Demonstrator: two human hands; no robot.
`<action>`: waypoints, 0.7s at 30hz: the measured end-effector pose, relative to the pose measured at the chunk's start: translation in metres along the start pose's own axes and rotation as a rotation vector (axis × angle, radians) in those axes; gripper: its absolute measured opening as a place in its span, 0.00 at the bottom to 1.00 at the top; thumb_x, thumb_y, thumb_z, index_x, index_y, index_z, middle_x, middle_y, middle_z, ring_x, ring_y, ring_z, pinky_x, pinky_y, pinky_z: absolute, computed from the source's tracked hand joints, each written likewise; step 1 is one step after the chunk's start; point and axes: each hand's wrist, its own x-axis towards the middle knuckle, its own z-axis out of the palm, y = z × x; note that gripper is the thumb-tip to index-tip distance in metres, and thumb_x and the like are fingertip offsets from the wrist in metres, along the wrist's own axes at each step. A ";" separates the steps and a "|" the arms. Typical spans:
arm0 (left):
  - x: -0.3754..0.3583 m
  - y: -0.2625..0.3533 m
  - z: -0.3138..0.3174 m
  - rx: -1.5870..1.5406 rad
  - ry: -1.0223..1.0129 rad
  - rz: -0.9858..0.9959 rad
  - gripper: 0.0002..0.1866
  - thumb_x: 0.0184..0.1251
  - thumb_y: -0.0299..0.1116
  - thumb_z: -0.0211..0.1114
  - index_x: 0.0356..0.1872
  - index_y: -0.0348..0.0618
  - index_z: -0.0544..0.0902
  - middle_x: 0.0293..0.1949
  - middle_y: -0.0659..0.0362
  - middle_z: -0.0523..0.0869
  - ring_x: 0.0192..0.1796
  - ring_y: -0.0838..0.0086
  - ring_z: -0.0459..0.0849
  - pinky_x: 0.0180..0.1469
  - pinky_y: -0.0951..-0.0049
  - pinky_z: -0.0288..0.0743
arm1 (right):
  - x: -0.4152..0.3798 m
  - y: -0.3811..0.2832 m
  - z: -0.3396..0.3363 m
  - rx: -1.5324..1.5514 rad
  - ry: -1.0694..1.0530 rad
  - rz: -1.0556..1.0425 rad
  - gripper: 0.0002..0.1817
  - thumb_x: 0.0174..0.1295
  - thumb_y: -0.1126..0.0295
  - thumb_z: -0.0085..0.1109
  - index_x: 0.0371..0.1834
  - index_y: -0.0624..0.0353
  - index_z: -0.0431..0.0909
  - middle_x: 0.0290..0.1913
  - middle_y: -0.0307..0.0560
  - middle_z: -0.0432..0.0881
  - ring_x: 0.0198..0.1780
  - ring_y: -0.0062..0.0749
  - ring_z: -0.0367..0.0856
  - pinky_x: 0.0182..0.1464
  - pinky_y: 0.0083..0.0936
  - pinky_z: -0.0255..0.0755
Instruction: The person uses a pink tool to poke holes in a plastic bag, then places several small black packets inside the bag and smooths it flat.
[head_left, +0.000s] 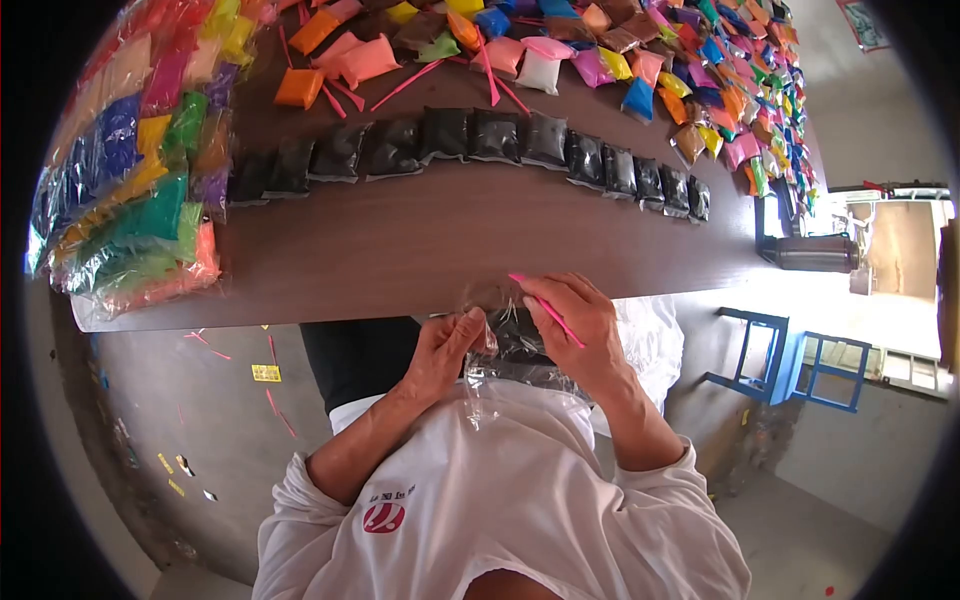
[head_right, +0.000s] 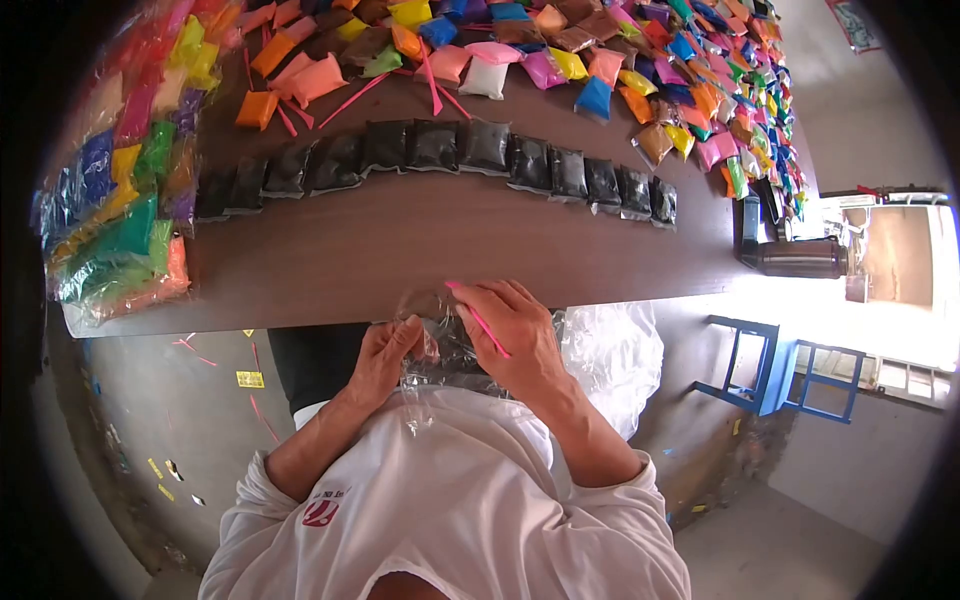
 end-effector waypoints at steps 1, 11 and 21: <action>0.000 0.000 0.000 -0.013 -0.005 0.007 0.27 0.81 0.49 0.52 0.25 0.37 0.78 0.28 0.60 0.81 0.35 0.78 0.79 0.42 0.73 0.74 | 0.000 -0.003 -0.003 0.011 0.007 -0.020 0.10 0.59 0.79 0.64 0.45 0.62 0.82 0.41 0.52 0.86 0.43 0.48 0.85 0.45 0.36 0.79; -0.001 0.003 0.002 -0.023 0.012 -0.006 0.26 0.82 0.46 0.51 0.23 0.39 0.75 0.25 0.61 0.76 0.34 0.73 0.80 0.41 0.70 0.73 | -0.006 -0.001 0.014 -0.073 0.054 -0.038 0.07 0.55 0.79 0.67 0.35 0.61 0.79 0.32 0.49 0.84 0.33 0.47 0.84 0.35 0.37 0.78; -0.001 0.006 0.005 -0.047 0.003 0.005 0.27 0.81 0.48 0.52 0.21 0.40 0.73 0.23 0.61 0.74 0.34 0.73 0.80 0.40 0.70 0.73 | 0.000 -0.002 0.002 -0.213 0.127 -0.111 0.06 0.53 0.80 0.64 0.31 0.60 0.77 0.28 0.47 0.81 0.30 0.45 0.82 0.34 0.34 0.77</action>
